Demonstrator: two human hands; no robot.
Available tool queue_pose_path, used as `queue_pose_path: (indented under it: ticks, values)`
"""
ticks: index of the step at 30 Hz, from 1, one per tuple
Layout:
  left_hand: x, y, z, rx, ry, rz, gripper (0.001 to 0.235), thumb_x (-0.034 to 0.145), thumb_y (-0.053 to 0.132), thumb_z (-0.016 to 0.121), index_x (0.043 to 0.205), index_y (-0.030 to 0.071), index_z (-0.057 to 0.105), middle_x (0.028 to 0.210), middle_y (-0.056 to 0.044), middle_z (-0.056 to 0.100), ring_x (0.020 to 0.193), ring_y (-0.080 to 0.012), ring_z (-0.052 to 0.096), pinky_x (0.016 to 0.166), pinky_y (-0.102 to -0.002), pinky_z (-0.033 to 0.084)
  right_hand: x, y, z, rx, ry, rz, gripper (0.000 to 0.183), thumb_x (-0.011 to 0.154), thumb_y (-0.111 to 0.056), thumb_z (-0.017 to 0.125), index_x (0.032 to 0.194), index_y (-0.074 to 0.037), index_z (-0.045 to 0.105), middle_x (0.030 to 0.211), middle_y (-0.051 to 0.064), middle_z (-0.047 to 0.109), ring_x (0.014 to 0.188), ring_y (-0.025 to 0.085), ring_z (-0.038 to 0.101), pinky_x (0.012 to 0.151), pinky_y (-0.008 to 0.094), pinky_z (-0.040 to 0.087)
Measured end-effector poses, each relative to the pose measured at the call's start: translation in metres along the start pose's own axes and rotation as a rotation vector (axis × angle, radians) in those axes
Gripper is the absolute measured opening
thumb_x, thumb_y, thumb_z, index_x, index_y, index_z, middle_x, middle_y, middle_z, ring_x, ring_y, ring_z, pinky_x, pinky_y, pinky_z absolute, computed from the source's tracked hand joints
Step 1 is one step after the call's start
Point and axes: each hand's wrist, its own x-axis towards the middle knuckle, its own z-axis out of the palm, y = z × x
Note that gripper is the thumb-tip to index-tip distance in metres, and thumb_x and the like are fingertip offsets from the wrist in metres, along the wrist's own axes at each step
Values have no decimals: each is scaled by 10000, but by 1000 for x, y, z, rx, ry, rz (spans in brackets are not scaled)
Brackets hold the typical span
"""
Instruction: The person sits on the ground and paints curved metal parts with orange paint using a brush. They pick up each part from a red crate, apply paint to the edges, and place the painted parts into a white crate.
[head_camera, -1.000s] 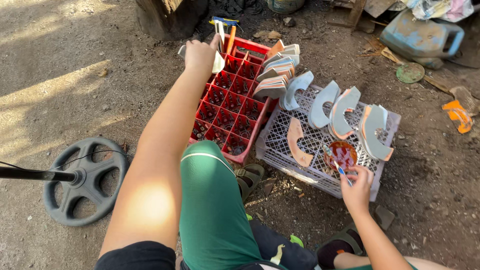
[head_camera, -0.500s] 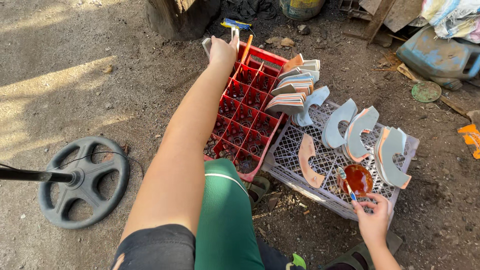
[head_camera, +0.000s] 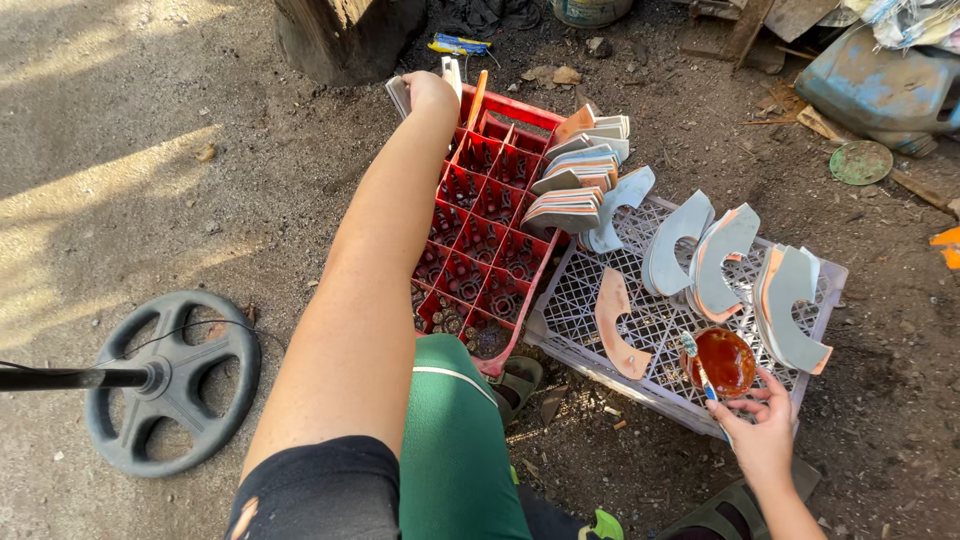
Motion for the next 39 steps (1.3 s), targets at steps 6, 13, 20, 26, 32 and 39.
queue_pose_path:
  ticks: [6,13,20,26,32,39]
  values:
    - [53,0,8,-105,-73,-138,483,996,362,623,1402,102,651,1306,-134,729,1156,-351,702,948,-609,535,12,4,-7,-155,-6,20,1054,703,-84,871,1630,-51,372,1193,130,515,1078,211,593,913,388,554]
    - [48,-22,3,-467,-173,-135,506,971,453,647,1394,177,625,1332,-74,702,1188,-296,685,983,-539,535,8,0,0,-18,26,17,1067,720,-34,843,1647,-13,315,1186,141,491,1052,207,572,861,373,559]
    - [31,-25,11,-476,-205,-133,671,901,402,726,1450,204,395,1391,-120,650,1237,-337,651,1013,-554,523,-2,-13,7,26,85,28,1072,714,46,809,1634,16,259,1232,135,465,1110,206,545,887,385,572]
    - [32,-41,6,-478,-200,-193,896,840,358,793,1497,227,197,1442,-159,606,1279,-372,622,1039,-567,513,-4,-17,8,32,87,55,1073,726,67,805,1613,-12,206,1251,138,464,1145,211,553,938,413,588]
    - [14,-44,-10,-382,-299,-52,1152,780,314,860,1545,250,0,1493,-198,561,1321,-407,593,1065,-580,504,-8,4,7,154,122,-16,956,720,61,837,1463,-9,239,1280,141,433,1099,204,609,935,405,618]
    - [-28,-40,-6,-374,-323,-48,1469,710,263,938,1601,277,-230,1553,-244,509,1370,-448,559,1095,-595,492,-5,-21,1,35,120,-20,935,704,51,881,1408,-8,268,1359,165,332,1102,229,642,923,387,578]
